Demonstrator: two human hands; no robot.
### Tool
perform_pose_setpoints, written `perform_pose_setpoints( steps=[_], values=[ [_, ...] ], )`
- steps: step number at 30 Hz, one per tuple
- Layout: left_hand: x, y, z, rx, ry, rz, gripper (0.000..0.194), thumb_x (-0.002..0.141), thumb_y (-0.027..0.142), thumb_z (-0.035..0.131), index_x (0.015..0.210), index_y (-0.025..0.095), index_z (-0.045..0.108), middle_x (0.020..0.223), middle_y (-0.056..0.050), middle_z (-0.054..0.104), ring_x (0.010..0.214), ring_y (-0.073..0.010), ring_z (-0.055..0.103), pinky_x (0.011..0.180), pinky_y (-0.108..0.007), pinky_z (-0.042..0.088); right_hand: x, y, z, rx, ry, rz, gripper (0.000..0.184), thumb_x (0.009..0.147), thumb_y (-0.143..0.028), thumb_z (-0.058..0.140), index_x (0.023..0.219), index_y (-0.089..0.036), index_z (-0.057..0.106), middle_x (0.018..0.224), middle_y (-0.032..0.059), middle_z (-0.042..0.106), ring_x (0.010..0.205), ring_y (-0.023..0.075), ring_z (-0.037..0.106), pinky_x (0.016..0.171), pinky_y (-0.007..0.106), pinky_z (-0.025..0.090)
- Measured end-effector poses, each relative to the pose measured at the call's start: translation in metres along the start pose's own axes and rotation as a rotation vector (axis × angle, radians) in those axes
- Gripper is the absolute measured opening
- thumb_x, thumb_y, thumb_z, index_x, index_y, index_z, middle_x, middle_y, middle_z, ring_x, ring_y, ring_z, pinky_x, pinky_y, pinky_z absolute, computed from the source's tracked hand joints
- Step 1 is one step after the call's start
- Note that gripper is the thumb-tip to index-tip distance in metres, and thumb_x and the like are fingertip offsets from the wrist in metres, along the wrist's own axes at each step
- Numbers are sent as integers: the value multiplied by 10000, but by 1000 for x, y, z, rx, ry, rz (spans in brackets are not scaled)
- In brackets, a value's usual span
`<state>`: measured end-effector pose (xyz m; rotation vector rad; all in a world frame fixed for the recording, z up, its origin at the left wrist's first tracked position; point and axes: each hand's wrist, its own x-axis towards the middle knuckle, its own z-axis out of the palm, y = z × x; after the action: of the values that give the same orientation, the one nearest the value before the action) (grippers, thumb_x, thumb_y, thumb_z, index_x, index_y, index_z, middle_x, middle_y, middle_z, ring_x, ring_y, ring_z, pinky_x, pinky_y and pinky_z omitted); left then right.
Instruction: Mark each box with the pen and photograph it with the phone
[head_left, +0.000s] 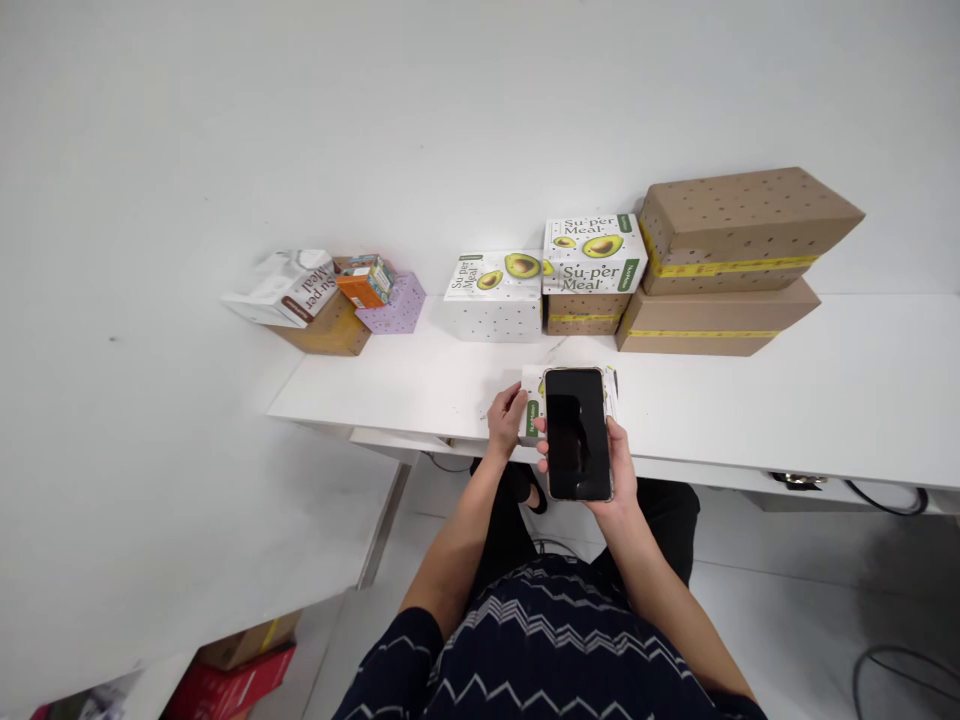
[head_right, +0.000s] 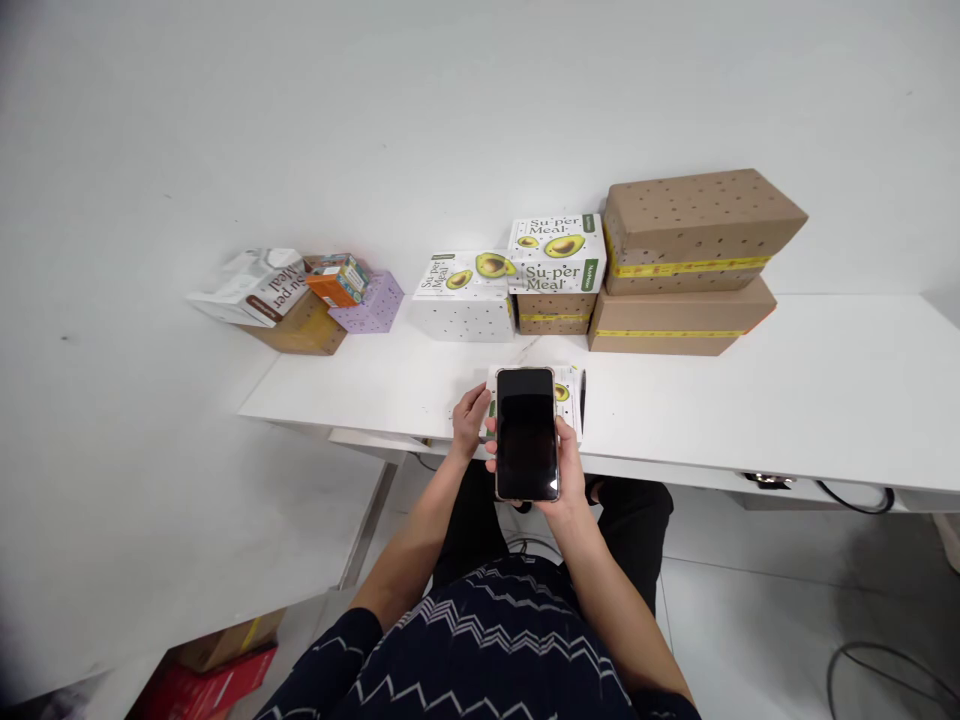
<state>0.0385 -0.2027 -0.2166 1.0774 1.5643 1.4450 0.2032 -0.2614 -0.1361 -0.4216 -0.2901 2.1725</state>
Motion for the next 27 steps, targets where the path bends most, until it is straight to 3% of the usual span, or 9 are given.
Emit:
perform_pose_setpoints(
  steps=[18, 23, 27],
  values=[
    [3, -6, -1, 26, -20, -7, 447, 808, 514, 623, 1099, 183, 693, 1139, -115, 683, 1093, -270, 623, 930, -383, 487, -1, -4, -5, -36, 65, -14, 581, 838, -579, 471, 1253, -187, 575, 1087, 115, 718, 978, 296, 688, 794, 483, 574],
    [4, -10, 1, -13, -21, 4, 431, 800, 520, 627, 1076, 197, 701, 1118, -103, 695, 1076, -266, 633, 891, -361, 509, -20, -31, -16, -232, 233, -185, 591, 801, -622, 486, 1195, -198, 604, 1093, 113, 708, 944, 287, 688, 791, 446, 565],
    [4, -10, 1, -38, -9, -15, 423, 785, 505, 643, 1060, 189, 706, 1120, -107, 695, 1076, -272, 633, 887, -366, 510, -38, -69, -49, -735, 583, -493, 605, 783, -618, 529, 1242, -225, 558, 1148, 104, 664, 914, 250, 667, 796, 408, 534]
  ],
)
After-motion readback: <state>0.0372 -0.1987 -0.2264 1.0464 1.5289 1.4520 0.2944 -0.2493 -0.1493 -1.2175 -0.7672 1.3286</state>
